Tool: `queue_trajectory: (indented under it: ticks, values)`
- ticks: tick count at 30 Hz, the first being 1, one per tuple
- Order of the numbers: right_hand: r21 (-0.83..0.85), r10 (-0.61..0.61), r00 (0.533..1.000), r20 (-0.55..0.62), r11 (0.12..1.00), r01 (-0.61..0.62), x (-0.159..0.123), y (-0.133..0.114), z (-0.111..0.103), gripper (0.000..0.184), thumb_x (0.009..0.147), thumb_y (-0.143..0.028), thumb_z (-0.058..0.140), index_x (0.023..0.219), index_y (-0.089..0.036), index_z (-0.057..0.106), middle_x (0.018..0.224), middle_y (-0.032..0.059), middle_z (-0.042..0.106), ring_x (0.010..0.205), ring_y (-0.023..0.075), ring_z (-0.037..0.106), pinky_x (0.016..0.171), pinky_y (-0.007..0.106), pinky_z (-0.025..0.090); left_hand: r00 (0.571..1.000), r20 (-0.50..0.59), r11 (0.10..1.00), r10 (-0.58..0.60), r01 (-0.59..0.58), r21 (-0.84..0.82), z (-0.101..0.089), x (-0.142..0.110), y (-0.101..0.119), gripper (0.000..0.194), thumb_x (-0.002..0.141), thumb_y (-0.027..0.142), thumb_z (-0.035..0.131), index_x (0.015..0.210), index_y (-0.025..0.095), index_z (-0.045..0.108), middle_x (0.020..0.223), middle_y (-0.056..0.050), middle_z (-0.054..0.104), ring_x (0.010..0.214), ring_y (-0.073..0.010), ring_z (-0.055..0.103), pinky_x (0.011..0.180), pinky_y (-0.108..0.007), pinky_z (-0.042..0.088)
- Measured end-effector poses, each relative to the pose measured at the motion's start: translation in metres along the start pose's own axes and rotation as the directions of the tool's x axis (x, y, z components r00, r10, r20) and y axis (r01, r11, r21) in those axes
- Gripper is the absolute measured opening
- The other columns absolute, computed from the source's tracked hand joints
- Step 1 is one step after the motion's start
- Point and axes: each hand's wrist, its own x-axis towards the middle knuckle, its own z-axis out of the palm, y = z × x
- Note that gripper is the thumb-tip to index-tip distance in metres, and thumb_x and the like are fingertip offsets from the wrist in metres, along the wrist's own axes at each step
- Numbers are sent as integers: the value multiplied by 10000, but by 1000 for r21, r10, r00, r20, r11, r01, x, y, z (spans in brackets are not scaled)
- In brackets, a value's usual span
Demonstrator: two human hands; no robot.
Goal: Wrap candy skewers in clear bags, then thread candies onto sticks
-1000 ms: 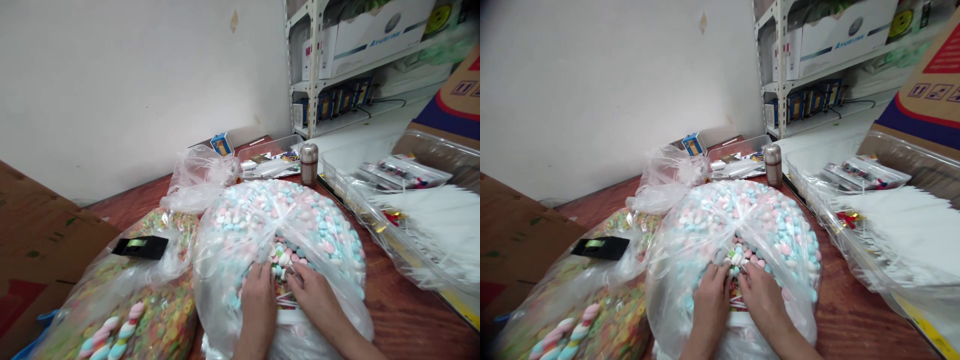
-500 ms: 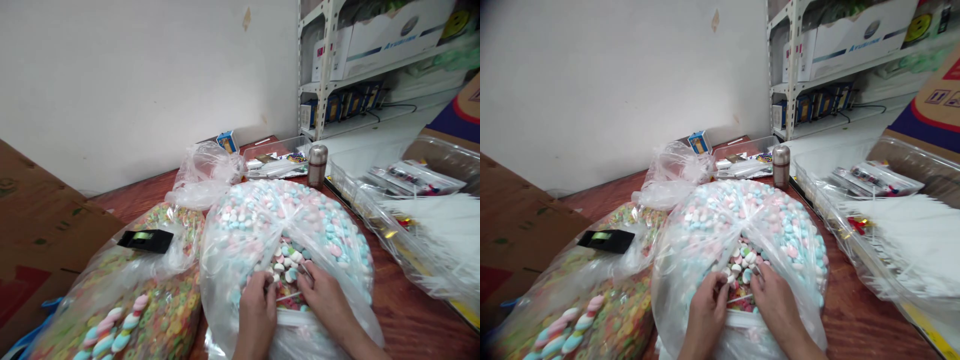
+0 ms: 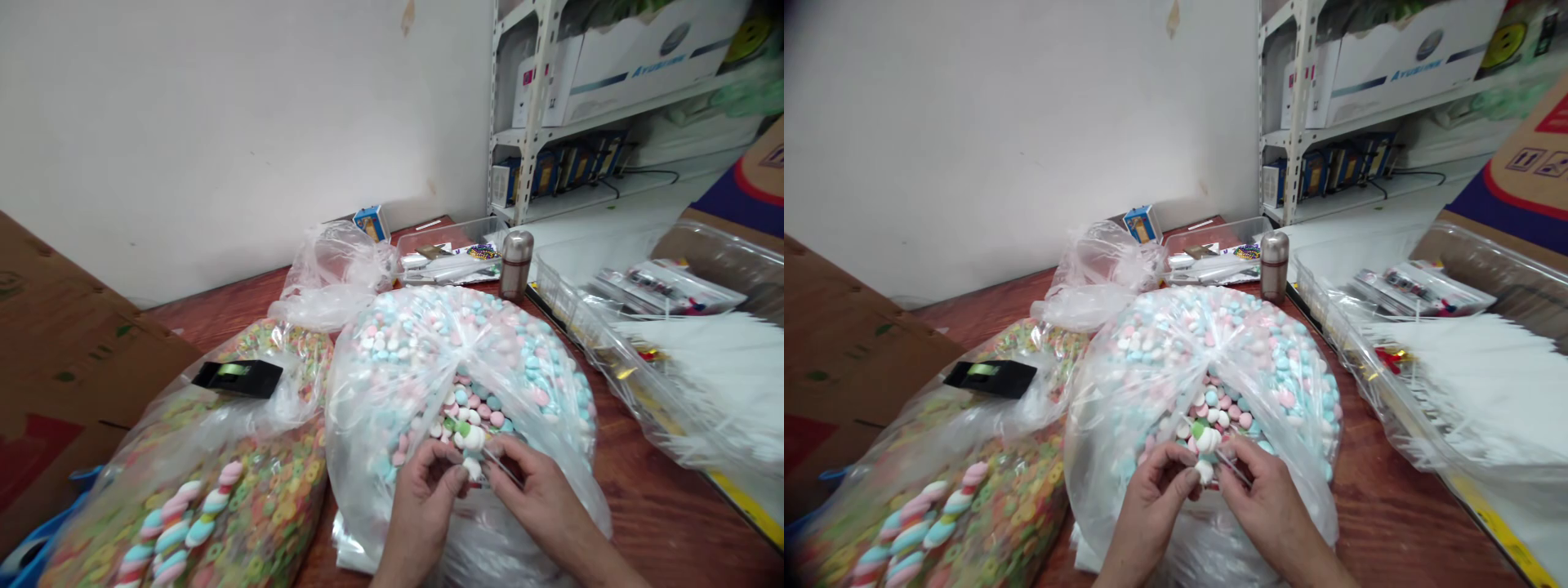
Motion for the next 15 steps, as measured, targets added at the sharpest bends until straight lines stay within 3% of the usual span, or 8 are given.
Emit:
queue_trajectory:
  ticks: [7, 15]
  values:
    - [127, 39, 999, 5, 991, -40, -2, 5, 2, 122, 887, -264, 508, 812, -202, 581, 717, -30, 560, 669, 151, 514, 630, 254, 417, 986, 38, 959, 163, -168, 228, -2, -4, 3, 48, 823, 188, 624, 789, 184, 658, 779, -14, 608, 756, -156, 557, 705, -256, 436]
    - [465, 18, 996, 86, 883, -56, -5, 2, 2, 193, 884, -339, 612, 1036, -221, 632, 913, 14, 662, 898, 192, 619, 834, 293, 494, 995, -51, 984, 90, -81, 160, 3, -1, 4, 34, 769, 193, 683, 765, 178, 652, 727, 7, 602, 682, -135, 549, 653, -233, 445]
